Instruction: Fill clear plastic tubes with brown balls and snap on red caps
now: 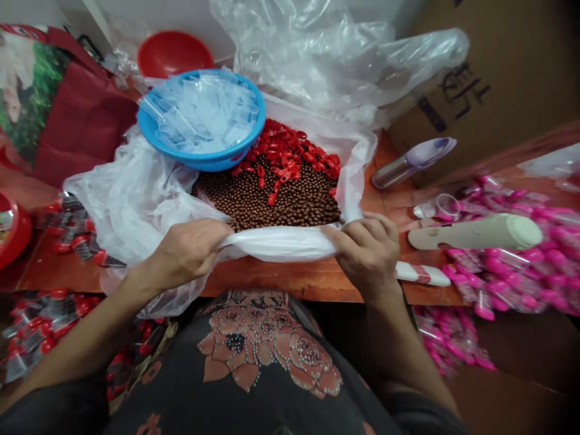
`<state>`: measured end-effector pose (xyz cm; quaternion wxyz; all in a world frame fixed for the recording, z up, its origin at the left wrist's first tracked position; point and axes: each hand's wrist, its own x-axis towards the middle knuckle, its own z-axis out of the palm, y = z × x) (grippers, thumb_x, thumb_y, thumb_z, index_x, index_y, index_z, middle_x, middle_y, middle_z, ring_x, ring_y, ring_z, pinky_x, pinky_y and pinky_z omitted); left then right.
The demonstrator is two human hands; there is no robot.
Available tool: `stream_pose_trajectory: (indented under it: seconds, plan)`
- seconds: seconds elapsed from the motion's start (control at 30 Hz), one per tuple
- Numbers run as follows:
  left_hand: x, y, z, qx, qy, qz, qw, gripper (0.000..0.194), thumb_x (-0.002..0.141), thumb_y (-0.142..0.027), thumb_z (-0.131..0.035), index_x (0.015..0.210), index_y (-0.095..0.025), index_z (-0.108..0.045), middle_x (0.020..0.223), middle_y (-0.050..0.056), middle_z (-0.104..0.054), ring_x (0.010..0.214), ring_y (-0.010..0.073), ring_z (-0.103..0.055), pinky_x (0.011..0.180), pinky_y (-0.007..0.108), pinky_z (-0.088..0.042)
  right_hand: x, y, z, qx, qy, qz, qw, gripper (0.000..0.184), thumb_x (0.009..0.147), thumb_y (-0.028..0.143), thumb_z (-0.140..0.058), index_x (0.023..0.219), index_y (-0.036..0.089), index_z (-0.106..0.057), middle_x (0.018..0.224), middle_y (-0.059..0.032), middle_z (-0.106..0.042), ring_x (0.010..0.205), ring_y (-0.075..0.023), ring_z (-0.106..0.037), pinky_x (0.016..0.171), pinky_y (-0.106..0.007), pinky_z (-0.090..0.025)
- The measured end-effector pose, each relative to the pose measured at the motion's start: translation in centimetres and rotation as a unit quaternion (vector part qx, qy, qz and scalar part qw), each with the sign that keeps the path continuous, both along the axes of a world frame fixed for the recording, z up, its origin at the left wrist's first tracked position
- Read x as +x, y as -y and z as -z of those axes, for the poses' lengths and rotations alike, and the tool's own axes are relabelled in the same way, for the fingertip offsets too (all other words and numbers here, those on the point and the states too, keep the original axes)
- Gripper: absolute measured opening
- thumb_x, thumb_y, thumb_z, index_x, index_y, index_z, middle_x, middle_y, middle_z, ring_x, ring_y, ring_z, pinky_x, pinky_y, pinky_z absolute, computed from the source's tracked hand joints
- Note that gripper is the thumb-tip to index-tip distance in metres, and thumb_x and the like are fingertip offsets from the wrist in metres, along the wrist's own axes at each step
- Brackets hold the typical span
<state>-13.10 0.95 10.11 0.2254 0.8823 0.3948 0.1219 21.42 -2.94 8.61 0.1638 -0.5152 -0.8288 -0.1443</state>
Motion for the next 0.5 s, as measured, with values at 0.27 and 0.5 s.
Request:
stream_pose_trajectory:
  seconds: [0.27,0.5]
  plan:
    - [0.6,3.7,5.8,-0.066,0.0,0.122,0.99,0.024,0.096,-0.026,-0.042,0.11,-0.02,-0.061,0.103,0.007,-0.069,0.094,0.0194,-0.064,0.082,0.032,-0.049,1.3,3.8,2.3,-0.173,0.01,-0.108,0.979,0.02,0.094,0.015,-0.049,0.101,0.024,-0.066,0.102,-0.0035,-0.07,0.098,-0.0183,-0.058,0.097,-0.039,-0.035]
    - [2.5,5.3,12.0,-0.084,-0.093,0.108,0.986,0.028,0.096,-0.032,-0.044,0.1,-0.016,-0.067,0.096,0.01,-0.07,0.09,0.0213,-0.065,0.083,0.035,-0.049,0.4,6.5,8.8,-0.378,0.045,-0.015,0.925,0.017,0.086,0.012,-0.056,0.093,0.019,-0.069,0.094,-0.0072,-0.07,0.092,-0.023,-0.06,0.083,-0.038,-0.038]
